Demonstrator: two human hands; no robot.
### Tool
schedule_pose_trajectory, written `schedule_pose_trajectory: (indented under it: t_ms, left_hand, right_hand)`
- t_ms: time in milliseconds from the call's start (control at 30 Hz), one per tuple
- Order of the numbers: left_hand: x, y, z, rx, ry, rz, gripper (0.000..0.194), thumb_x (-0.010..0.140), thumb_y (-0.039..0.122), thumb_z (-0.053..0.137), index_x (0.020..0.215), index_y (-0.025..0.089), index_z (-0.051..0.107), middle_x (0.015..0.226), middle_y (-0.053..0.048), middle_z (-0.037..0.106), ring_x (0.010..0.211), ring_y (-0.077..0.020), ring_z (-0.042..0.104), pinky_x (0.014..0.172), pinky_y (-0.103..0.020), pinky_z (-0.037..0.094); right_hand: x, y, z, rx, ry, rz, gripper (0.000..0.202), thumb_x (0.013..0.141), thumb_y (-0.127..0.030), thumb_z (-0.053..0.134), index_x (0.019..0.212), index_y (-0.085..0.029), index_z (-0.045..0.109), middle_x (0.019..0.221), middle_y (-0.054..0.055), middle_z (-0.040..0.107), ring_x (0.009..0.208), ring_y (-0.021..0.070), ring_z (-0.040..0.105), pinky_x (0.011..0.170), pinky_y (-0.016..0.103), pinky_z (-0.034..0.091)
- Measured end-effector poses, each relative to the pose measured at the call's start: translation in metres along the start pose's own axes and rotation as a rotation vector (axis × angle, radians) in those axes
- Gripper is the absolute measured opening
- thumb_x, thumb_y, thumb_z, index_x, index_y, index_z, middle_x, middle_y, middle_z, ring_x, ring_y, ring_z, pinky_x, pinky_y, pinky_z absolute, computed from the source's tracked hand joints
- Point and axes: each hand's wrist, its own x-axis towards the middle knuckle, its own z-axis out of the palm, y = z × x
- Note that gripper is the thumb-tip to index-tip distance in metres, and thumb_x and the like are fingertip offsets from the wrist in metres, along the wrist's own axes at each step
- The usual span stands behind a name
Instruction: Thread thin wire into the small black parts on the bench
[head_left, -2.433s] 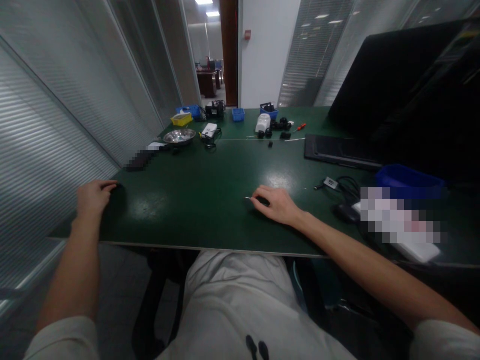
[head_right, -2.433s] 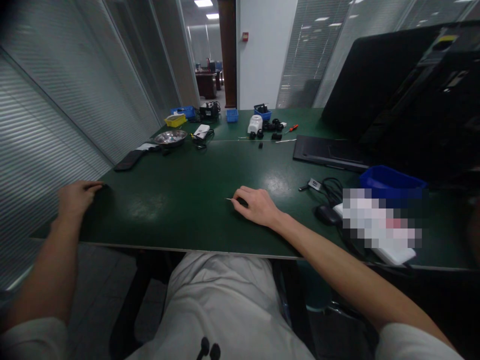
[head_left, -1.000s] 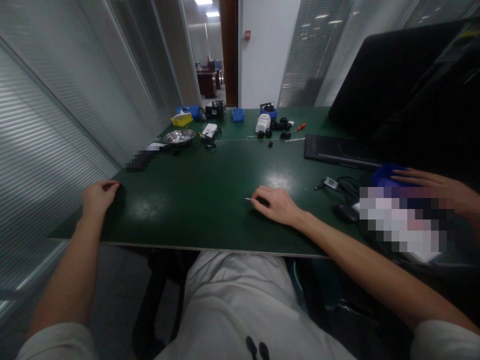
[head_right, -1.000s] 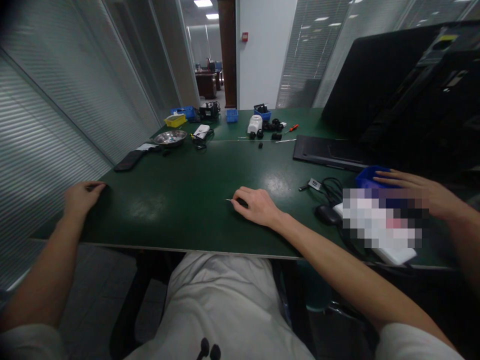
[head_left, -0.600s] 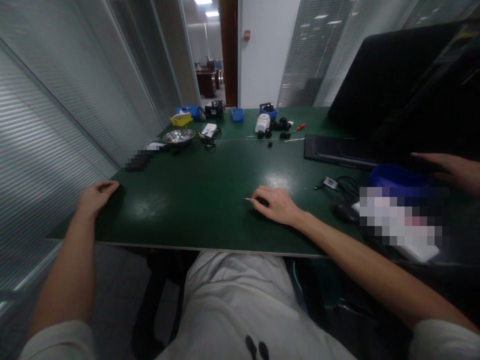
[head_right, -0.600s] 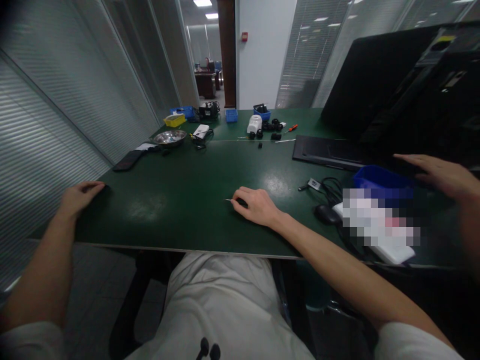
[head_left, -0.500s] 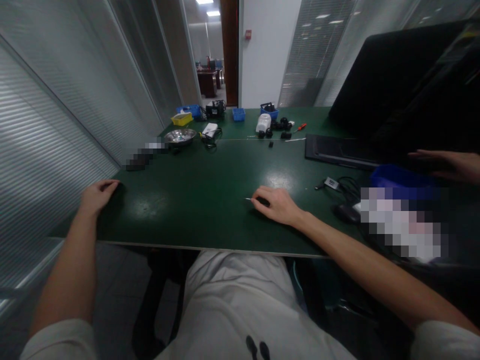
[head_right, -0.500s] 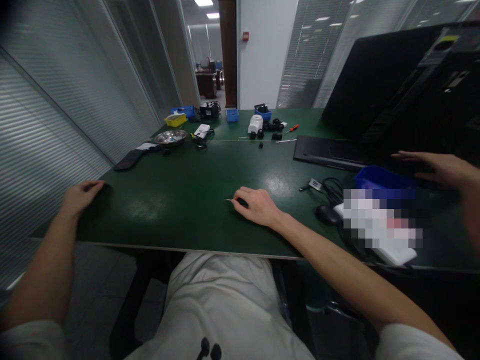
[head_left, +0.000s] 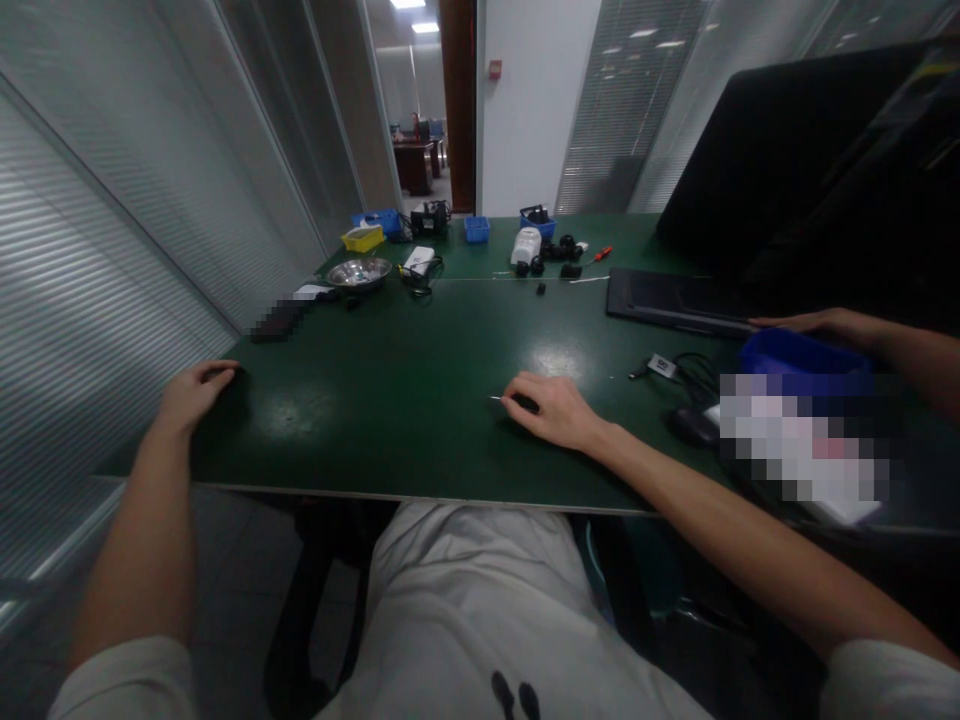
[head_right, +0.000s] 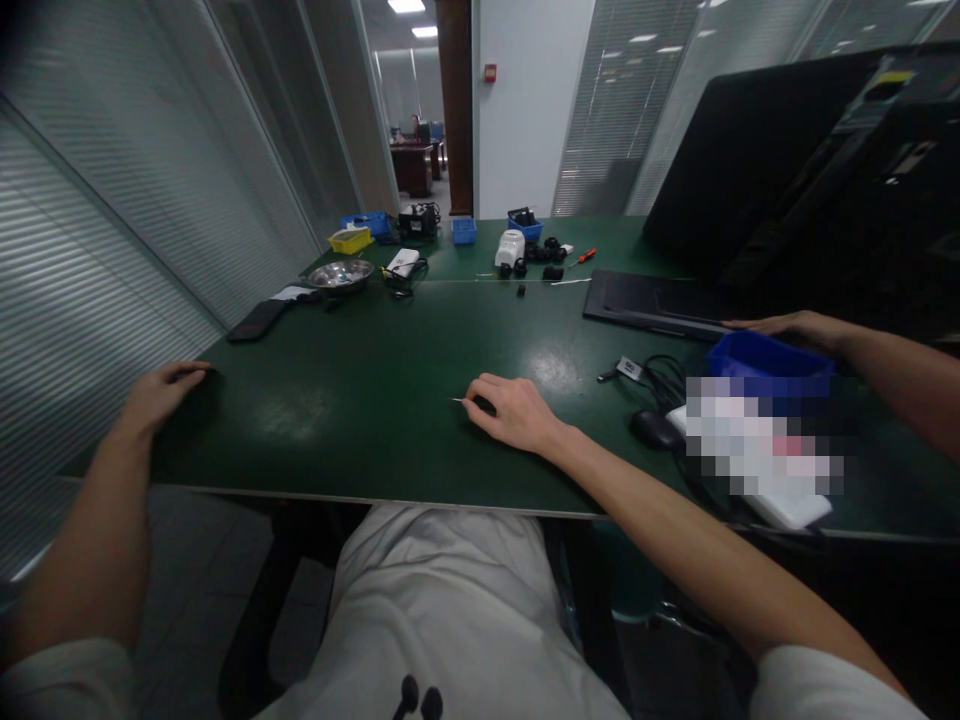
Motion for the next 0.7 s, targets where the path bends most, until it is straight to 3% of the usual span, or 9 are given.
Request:
schedule_pose_trajectory:
  t_ms: [167,400,700]
  left_hand:
    - [0.0027,-0.0019,0.0008,-0.069,0.034,-0.03,0.039,0.096,0.038,0.059,0.127,0.017,0.07,0.109,-0.004,0.069,0.095,-0.02,0.057,0.079,-0.025,0.041]
    - [0.006,-0.0054,0.0036,-0.143,-0.007,-0.034,0.044,0.094,0.037,0.062,0.131,0.013,0.066,0.111,-0.005,0.067,0.093,-0.0172,0.058,0.078,-0.022,0.04]
    - [0.0037,-0.005,0.0021,-0.058,-0.005,-0.046,0.049,0.091,0.044,0.063,0.128,0.013,0.066,0.089,-0.002,0.063,0.078,-0.0166,0.053,0.068,-0.023,0.036]
  right_hand:
    - [-0.0003,0.0004,0.0009,0.001,0.0,0.002,0.023,0.103,-0.037,0.051,0.1,-0.021,0.067,0.094,0.004,0.07,0.074,0.0148,0.061,0.066,0.028,0.037]
    - [-0.0006,0.0011,0.0024,-0.009,0.012,-0.003,0.023,0.103,-0.037,0.051,0.099,-0.021,0.066,0.093,0.003,0.07,0.074,0.0144,0.06,0.066,0.027,0.037]
    - [0.0006,0.0,0.0007,-0.005,0.0,0.001,0.024,0.103,-0.037,0.051,0.099,-0.021,0.067,0.094,0.004,0.07,0.076,0.0154,0.061,0.065,0.027,0.037]
